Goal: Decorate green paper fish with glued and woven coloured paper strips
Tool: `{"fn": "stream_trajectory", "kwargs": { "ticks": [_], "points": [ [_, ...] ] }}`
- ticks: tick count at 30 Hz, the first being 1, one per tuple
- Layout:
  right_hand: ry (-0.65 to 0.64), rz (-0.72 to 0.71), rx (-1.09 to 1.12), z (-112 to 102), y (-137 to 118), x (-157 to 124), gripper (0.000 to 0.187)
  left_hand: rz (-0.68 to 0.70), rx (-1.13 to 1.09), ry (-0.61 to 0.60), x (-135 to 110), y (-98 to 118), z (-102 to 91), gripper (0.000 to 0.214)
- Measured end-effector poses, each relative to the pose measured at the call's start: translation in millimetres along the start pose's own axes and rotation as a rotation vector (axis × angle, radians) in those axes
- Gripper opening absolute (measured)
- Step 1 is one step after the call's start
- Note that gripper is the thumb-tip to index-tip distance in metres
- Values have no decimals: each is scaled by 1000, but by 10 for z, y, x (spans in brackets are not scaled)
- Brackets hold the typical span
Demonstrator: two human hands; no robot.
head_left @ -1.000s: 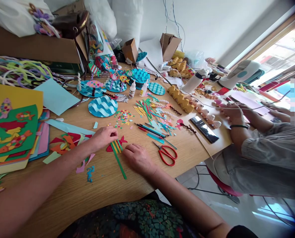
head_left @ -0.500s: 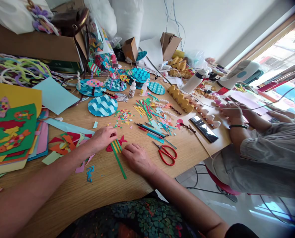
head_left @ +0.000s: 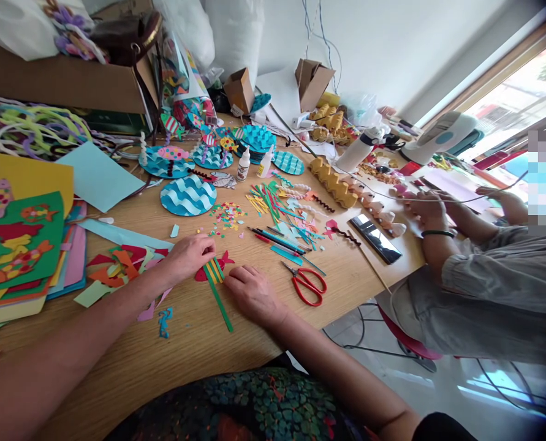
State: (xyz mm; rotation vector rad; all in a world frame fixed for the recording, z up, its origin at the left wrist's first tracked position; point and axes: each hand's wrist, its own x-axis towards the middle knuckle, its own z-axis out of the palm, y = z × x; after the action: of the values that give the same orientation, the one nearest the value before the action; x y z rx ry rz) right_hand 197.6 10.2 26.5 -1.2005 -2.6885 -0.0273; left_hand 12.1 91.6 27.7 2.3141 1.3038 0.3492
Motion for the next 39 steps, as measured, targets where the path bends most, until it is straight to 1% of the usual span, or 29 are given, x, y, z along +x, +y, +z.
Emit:
{"fn": "stream_trajectory", "kwargs": {
  "ticks": [12,21,35,39],
  "points": [
    [-26,17,34,-8,-10,1,15,1,12,11,-15,27,-21,12],
    [-38,22,23,-14,-14,3,13,6,2,-2,-16,2,-2,13],
    [15,14,48,20,-16,-5,13,15,19,-3,-13,2,0,11],
    [11,16,70,16,-29,-12,15,-8,31,21,-14,20,16,6]
  ]
}}
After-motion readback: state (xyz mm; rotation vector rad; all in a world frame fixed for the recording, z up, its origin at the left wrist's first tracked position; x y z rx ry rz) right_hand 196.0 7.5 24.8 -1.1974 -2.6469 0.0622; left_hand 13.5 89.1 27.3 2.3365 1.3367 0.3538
